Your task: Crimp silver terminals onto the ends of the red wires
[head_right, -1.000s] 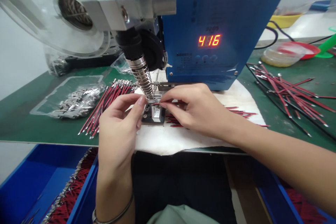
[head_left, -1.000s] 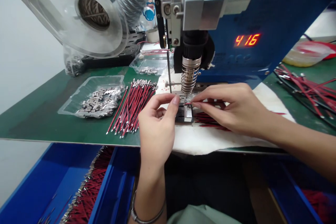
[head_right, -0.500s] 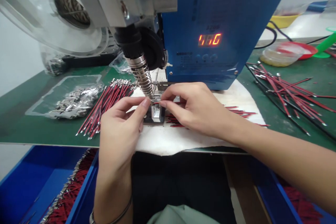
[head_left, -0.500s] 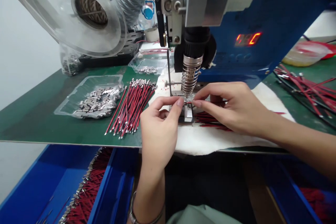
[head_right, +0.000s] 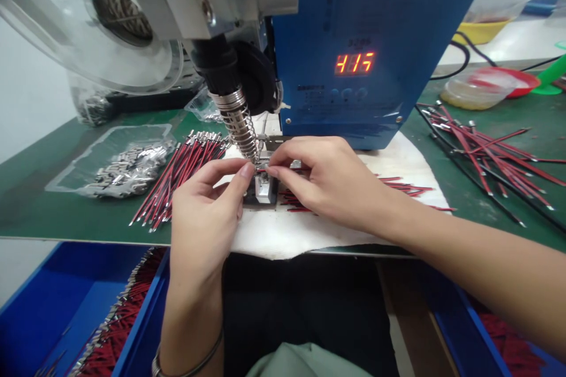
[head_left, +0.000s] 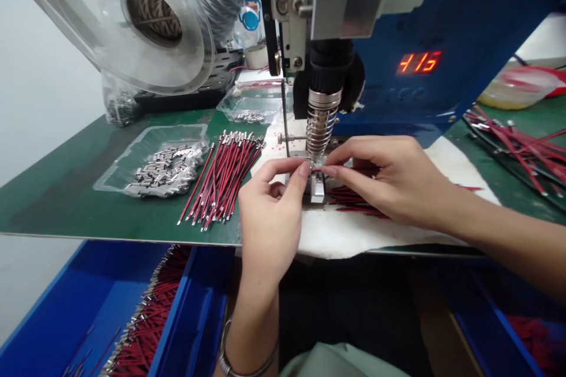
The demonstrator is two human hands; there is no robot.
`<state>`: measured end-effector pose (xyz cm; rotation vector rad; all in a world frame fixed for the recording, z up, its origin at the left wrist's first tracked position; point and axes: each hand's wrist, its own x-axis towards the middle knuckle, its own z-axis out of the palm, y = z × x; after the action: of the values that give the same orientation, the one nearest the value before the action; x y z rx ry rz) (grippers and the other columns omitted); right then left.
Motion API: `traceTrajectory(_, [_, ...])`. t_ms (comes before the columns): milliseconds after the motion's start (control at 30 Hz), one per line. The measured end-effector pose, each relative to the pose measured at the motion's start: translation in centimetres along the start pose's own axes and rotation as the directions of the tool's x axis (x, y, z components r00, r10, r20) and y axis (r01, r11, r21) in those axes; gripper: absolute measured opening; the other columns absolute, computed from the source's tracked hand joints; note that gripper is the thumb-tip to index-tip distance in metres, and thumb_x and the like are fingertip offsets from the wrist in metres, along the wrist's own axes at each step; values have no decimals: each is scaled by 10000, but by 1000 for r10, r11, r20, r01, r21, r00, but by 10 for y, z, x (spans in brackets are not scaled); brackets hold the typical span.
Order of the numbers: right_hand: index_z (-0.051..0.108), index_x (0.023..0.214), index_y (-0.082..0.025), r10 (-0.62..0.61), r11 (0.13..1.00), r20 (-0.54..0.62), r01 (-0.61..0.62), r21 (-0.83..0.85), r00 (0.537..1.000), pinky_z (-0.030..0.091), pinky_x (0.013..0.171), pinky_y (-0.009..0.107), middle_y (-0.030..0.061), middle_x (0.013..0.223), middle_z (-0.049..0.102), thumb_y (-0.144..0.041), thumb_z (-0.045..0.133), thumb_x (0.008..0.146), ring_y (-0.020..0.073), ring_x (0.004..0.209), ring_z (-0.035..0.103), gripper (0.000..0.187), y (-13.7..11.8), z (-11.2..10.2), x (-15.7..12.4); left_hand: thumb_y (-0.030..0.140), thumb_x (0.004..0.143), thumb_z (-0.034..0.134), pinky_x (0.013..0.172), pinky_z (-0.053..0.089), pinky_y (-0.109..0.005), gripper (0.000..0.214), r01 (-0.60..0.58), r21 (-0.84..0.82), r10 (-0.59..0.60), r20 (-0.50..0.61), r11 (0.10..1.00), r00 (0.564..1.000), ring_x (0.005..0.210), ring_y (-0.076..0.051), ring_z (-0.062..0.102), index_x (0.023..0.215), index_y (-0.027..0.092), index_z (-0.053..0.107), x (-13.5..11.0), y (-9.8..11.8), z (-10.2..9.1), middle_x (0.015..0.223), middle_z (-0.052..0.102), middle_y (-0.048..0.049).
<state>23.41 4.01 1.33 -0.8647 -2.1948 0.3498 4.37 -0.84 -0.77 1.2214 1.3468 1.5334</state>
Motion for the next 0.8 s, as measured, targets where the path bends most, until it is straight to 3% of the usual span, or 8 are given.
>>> traceTrajectory(300, [786,934,-237,43,999,0,-43,16,999,531,589,314,-22,728,780,-256,713,1041,138,480,593,131,-3,2,-1,369,933,868,445,223,-233,155,0,4,0,-4,1000,1000,485,-87,363,928,214,856,0,-2,-1,568,520,37])
traceTrajectory(533, [804,915,-233,124,989,18,-125,81,992,377,405,287,-20,676,754,-284,727,1046,135,468,585,161,-4,2,-1,353,910,882,450,269,-242,150,-4,24,4,-24,1000,1000,482,-95,370,919,204,868,-1,-1,0,546,502,41])
traceTrajectory(800, [794,907,-234,140,987,-13,-138,85,990,438,431,300,-8,722,790,-254,725,1033,147,486,617,146,-6,3,-2,346,934,861,483,352,-237,138,-9,39,11,-34,999,999,524,-102,417,955,213,887,-2,-3,-1,600,576,19])
